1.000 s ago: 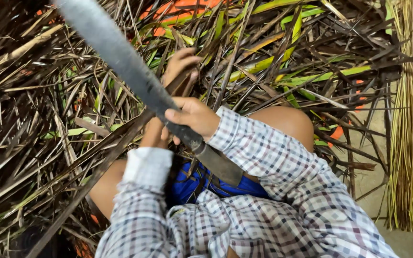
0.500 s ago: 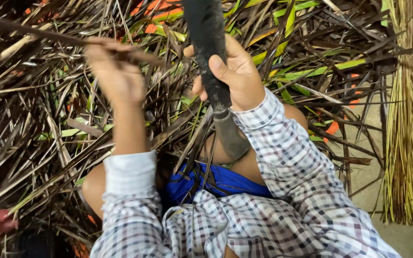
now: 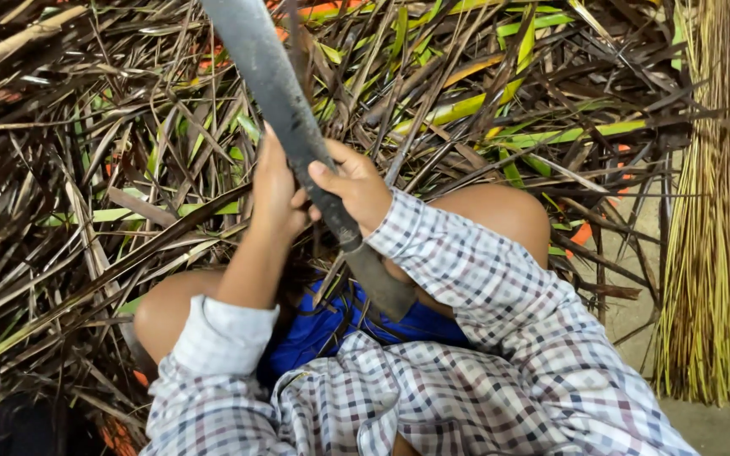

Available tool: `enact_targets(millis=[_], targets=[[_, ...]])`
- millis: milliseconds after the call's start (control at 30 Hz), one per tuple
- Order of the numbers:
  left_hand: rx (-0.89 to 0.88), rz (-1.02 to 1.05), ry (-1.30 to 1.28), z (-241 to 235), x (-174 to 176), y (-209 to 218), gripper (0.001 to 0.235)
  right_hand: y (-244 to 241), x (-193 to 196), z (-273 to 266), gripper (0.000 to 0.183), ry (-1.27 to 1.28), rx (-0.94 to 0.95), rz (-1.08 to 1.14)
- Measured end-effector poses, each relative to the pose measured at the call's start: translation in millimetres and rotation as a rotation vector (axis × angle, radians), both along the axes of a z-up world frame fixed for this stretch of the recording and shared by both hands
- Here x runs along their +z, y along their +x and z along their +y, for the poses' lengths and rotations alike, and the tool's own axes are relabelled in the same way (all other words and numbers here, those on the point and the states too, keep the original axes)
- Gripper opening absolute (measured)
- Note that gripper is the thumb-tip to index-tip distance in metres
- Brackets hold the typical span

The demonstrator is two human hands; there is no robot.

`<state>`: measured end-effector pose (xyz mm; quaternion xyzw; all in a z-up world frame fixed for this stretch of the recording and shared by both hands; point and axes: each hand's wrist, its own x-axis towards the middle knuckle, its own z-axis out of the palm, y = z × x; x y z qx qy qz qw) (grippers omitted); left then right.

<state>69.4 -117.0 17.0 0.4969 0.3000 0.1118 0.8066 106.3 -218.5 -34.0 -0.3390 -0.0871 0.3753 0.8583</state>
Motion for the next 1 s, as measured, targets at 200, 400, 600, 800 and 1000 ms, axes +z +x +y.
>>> enact_targets(millis=[200,400,600,800,1000], targets=[[-0.149,0.068,-0.090,1.9,-70.2,-36.8,0.029,29.6,-4.5,-7.5,0.037,-0.167,-0.002,-0.090],[-0.240,0.008,0.282,29.8,-76.6,-44.9,0.019,34.2,9.5,-19.2,0.036,-0.289,0.076,-0.223],[-0.136,-0.028,0.398,41.6,-45.9,-52.6,0.022,13.0,14.5,-21.3,0.038,-0.154,0.267,-0.173],[-0.108,-0.074,0.309,35.1,-47.0,-54.8,0.025,-4.5,12.9,-22.3,0.064,-0.016,0.432,0.043],[-0.170,-0.031,0.326,32.4,-28.8,-60.3,0.022,-3.9,27.4,-27.0,0.081,-0.086,0.536,0.020]])
